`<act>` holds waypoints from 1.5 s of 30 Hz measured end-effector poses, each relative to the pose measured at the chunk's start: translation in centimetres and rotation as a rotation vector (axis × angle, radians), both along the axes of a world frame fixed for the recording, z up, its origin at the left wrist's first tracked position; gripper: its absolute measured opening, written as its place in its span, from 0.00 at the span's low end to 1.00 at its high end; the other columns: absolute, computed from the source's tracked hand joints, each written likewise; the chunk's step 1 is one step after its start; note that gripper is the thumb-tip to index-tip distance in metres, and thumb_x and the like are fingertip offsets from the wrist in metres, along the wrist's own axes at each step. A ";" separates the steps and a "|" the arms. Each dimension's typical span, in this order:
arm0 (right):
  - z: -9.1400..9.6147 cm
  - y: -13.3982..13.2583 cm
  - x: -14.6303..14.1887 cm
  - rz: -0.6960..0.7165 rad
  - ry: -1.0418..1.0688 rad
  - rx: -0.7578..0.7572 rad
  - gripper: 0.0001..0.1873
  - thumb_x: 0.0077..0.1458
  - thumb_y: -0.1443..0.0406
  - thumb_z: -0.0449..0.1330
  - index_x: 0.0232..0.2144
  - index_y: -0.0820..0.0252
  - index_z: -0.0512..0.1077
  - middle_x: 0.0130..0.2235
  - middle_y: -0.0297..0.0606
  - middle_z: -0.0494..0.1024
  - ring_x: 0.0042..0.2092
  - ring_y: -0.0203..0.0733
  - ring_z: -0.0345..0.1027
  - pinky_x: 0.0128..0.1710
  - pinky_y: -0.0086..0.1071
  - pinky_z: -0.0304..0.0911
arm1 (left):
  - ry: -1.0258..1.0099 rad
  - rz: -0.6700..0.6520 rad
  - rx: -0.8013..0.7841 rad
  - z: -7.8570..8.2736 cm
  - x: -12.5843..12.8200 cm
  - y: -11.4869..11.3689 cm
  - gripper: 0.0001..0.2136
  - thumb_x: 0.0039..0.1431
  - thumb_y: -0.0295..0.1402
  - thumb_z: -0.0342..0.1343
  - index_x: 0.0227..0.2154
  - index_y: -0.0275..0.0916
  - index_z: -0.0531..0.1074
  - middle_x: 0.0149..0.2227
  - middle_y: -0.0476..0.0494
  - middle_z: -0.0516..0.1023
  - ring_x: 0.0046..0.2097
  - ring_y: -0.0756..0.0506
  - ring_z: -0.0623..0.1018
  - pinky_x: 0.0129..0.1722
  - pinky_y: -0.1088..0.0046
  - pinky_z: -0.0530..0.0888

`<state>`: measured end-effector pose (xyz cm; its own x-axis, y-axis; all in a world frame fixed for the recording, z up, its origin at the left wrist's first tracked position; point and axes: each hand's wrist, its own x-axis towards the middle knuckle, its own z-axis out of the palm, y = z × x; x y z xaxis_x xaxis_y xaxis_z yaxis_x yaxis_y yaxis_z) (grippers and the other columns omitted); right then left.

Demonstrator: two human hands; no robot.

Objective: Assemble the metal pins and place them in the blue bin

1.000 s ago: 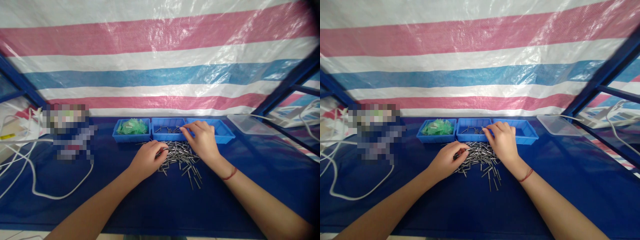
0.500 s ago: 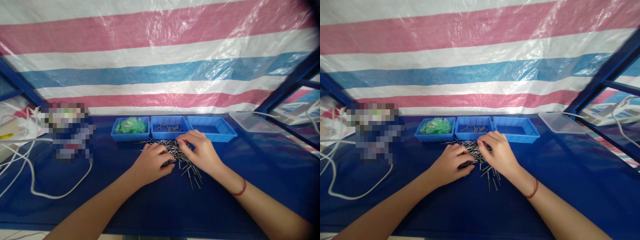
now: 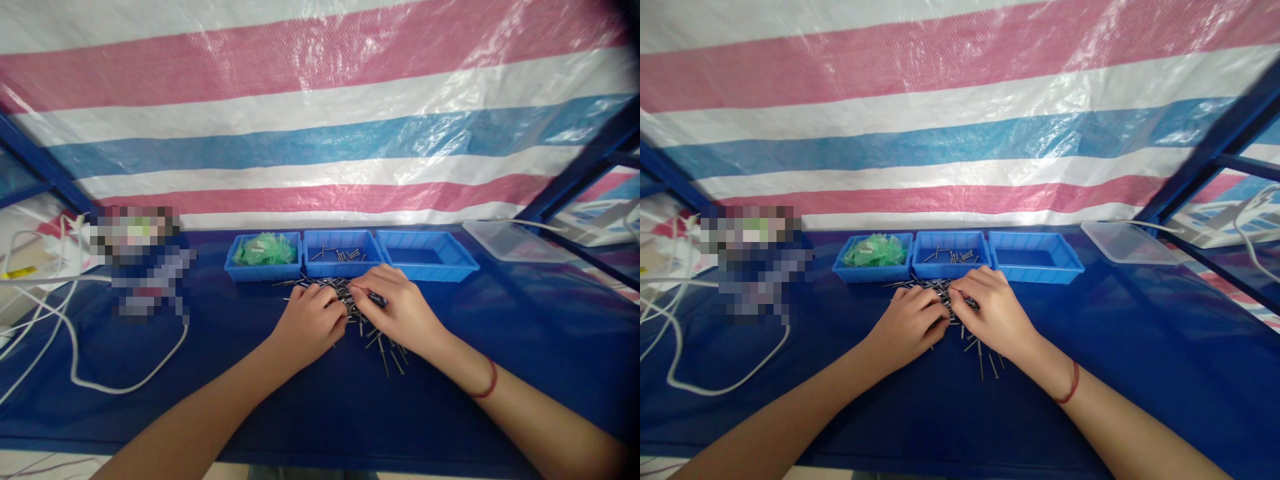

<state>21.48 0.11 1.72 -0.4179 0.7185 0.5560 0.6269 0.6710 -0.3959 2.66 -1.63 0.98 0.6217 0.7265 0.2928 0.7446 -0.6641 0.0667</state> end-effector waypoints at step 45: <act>-0.7 -0.3 -0.6 0.074 0.270 -0.208 0.10 0.60 0.61 0.55 0.28 0.59 0.69 0.27 0.34 0.70 0.30 0.35 0.62 0.31 0.31 0.58 | -0.485 0.114 -0.182 0.0 0.3 0.1 0.08 0.64 0.34 0.49 0.37 0.39 0.72 0.41 0.42 0.70 0.45 0.44 0.70 0.46 0.65 0.67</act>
